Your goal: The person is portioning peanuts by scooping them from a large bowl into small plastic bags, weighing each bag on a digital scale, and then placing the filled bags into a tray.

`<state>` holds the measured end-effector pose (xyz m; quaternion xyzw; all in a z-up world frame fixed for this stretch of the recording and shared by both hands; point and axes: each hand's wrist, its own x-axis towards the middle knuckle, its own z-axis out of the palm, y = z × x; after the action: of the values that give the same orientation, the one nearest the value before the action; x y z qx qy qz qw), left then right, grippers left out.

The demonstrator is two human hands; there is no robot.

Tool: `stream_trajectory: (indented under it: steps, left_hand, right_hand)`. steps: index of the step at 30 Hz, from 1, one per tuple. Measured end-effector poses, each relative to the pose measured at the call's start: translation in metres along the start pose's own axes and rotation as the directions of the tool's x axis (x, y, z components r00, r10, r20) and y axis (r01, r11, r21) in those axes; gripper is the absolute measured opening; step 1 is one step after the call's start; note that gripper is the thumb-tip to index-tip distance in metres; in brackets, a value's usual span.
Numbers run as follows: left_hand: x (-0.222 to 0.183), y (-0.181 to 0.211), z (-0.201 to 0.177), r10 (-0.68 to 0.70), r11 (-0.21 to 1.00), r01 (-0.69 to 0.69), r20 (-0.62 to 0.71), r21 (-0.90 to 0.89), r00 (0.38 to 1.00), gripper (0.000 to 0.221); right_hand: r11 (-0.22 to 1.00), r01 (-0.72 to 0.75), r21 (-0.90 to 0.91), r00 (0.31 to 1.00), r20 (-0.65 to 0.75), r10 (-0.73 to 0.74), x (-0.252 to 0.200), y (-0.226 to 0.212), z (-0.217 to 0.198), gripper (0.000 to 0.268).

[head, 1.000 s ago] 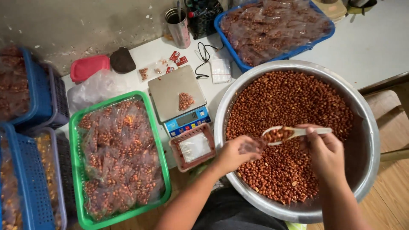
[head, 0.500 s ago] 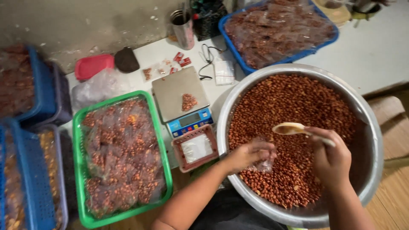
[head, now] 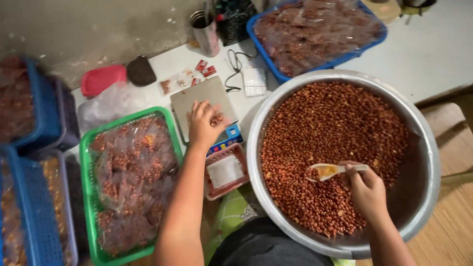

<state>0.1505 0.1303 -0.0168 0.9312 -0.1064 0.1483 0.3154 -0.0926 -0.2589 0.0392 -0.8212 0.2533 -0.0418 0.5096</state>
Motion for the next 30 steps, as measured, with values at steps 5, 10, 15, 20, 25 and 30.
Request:
stream_trajectory:
  steps: [5, 10, 15, 20, 25, 30]
  left_hand:
    - [-0.01, 0.011, 0.013, 0.188, 0.972, -0.167, -0.122, 0.162, 0.974, 0.014]
    - [-0.029, 0.105, -0.004, -0.253, -0.042, 0.06, 0.069, -0.997, 0.965, 0.011]
    - [-0.077, 0.191, -0.021, 0.316, 0.205, 0.322, 0.374, -0.924, 0.872, 0.028]
    - [-0.105, 0.226, -0.017, 0.231, 0.727, 0.48, 0.833, -0.491, 0.502, 0.071]
    - [-0.112, 0.223, 0.001, 0.249, 0.708, 0.415, 0.753, -0.571, 0.609, 0.076]
    - [-0.118, 0.208, 0.027, 0.256, 0.71, 0.342, 0.678, -0.615, 0.689, 0.073]
  right_hand:
    - [0.963, 0.089, 0.254, 0.996, -0.049, -0.079, -0.007, -0.028, -0.009, 0.024]
    - [0.986, 0.135, 0.099, 0.98, -0.156, -0.119, -0.002, -0.032, -0.023, 0.022]
    - [0.977, 0.125, 0.172, 0.984, -0.149, -0.099, -0.011, -0.068, -0.031, 0.024]
    - [0.95, 0.3, 0.092, 0.95, -0.125, -0.288, -0.025, -0.075, -0.035, 0.025]
    - [0.864, 0.484, -0.14, 0.857, -0.125, -0.5, -0.031, -0.086, -0.034, 0.022]
    - [0.802, 0.582, -0.131, 0.799, -0.093, -0.595, -0.026, -0.078, -0.03, 0.02]
